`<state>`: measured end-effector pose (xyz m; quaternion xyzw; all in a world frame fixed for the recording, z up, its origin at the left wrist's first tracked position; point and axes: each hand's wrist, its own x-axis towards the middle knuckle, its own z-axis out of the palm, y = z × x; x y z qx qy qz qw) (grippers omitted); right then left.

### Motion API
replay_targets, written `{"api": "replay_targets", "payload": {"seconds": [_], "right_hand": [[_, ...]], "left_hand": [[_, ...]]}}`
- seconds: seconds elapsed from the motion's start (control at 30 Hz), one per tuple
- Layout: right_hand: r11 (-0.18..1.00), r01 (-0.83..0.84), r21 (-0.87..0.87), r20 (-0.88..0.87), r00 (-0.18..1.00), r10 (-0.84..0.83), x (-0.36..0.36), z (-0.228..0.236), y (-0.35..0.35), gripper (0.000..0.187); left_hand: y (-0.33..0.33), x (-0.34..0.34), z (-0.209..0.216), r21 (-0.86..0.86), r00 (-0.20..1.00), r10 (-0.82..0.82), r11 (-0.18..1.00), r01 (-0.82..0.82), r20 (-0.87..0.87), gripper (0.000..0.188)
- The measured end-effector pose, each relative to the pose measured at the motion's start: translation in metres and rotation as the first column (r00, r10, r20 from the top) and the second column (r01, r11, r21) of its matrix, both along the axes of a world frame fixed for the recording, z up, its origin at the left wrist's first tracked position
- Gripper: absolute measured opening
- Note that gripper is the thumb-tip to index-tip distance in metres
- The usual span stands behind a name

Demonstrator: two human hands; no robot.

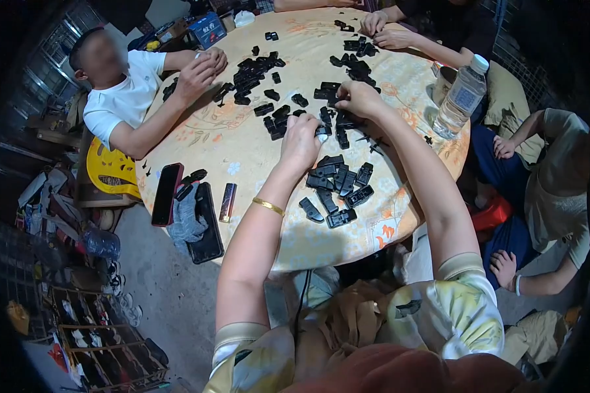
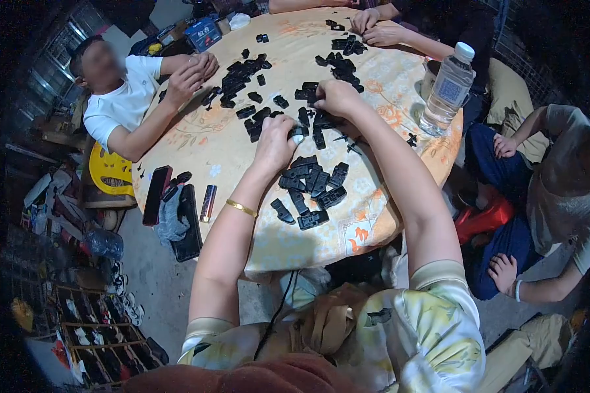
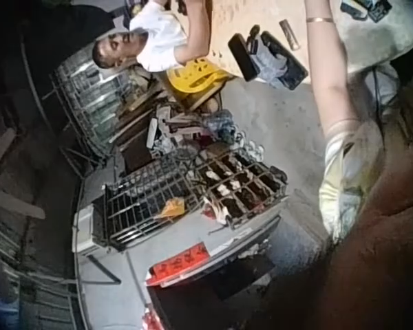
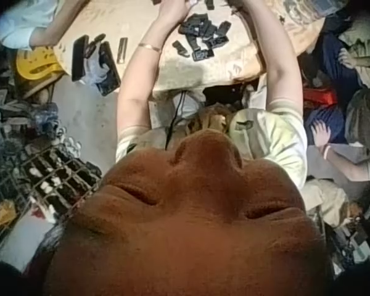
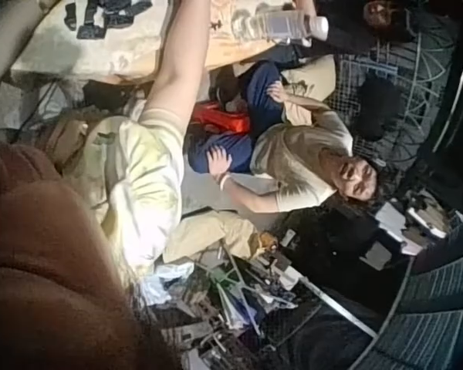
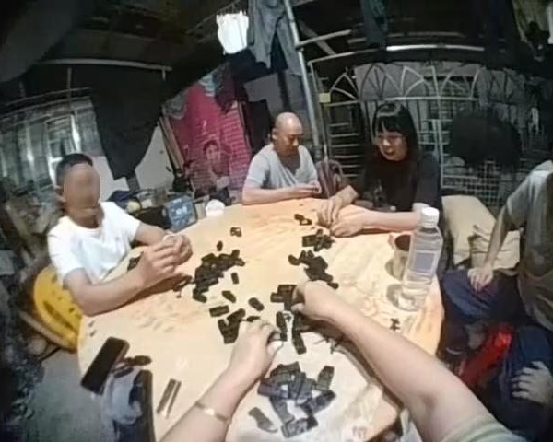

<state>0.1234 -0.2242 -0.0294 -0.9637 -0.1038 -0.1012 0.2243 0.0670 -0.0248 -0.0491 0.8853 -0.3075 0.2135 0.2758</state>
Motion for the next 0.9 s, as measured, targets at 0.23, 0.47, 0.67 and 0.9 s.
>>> {"api": "replay_targets", "payload": {"seconds": [0.23,0.47,0.67,0.9], "right_hand": [[0.788,-0.155,0.595,0.065,0.987,0.144,-0.065,0.035,0.029,0.028],[0.512,-0.333,0.792,0.211,0.936,0.282,-0.085,0.012,0.031,0.026],[0.627,-0.374,0.683,0.313,0.926,0.212,-0.093,0.016,0.032,0.037],[0.765,-0.453,0.457,0.591,0.798,0.119,-0.098,0.016,0.035,0.034]], "left_hand": [[-0.002,-0.010,0.017,-0.212,0.991,-0.029,0.977,0.000,-0.134,0.018],[0.001,-0.023,0.035,-0.803,0.613,-0.583,0.577,-0.149,-0.533,0.019],[0.002,-0.021,0.033,-0.817,0.676,-0.540,0.553,-0.163,-0.501,0.025],[0.001,-0.029,0.041,-0.724,0.797,-0.423,0.689,-0.026,-0.431,0.023]]}}
